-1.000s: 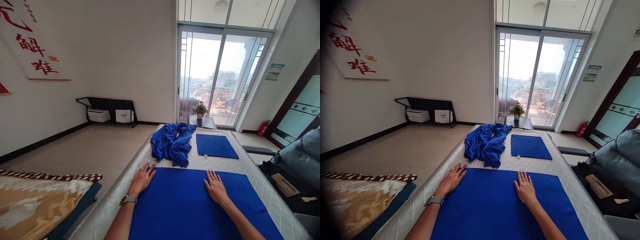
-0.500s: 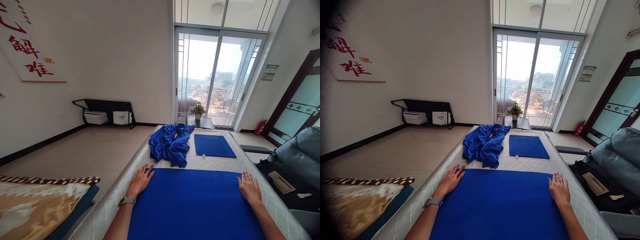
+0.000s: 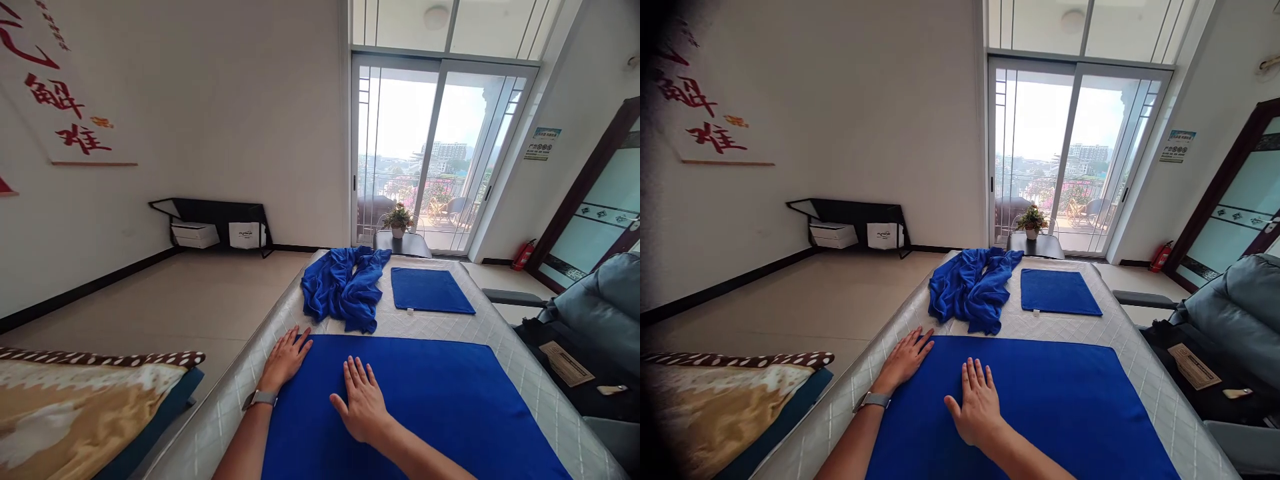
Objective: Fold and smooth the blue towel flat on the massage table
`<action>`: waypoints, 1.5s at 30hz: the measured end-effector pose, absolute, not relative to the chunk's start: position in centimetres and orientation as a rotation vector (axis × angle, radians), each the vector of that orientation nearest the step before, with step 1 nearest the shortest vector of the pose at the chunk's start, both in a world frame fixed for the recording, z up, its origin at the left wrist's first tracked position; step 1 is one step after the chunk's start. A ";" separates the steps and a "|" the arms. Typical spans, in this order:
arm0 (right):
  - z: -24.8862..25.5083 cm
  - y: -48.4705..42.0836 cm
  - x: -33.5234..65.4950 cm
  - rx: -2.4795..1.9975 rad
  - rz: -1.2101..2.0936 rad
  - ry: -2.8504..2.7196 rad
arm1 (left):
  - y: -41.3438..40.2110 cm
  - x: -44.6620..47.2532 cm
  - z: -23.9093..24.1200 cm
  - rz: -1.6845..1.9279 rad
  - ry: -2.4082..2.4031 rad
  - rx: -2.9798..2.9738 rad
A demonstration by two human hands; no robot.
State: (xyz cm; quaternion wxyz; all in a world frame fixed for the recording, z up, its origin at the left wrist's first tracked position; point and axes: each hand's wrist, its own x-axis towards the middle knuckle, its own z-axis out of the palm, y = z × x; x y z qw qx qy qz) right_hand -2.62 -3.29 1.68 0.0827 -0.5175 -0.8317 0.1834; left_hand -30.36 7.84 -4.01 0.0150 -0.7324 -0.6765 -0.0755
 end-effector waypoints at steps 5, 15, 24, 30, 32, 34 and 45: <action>1.4 -3.7 2.6 -1.702 0.503 -2.430 | 7.7 -30.7 -4.4 -0.229 -2.030 -2.315; -2.3 -3.2 25.1 -2.320 0.047 -2.014 | 7.8 -31.2 -4.9 -0.241 -2.057 -2.277; -3.3 -4.1 35.5 -2.444 -0.119 -1.732 | 8.4 -31.7 -5.9 -0.223 -2.061 -2.274; 0.1 -4.9 23.7 -2.150 -0.115 -1.982 | 8.3 -31.4 -5.6 -0.230 -2.026 -2.294; 1.1 -5.9 17.1 -1.965 0.089 -2.167 | 8.3 -31.5 -5.6 -0.232 -2.027 -2.294; 1.7 -7.2 11.1 -1.739 0.302 -2.329 | 8.3 -31.5 -5.7 -0.229 -2.027 -2.302; 1.0 -9.8 10.1 -1.595 0.512 -2.472 | 8.5 -31.8 -6.5 -0.212 -2.018 -2.292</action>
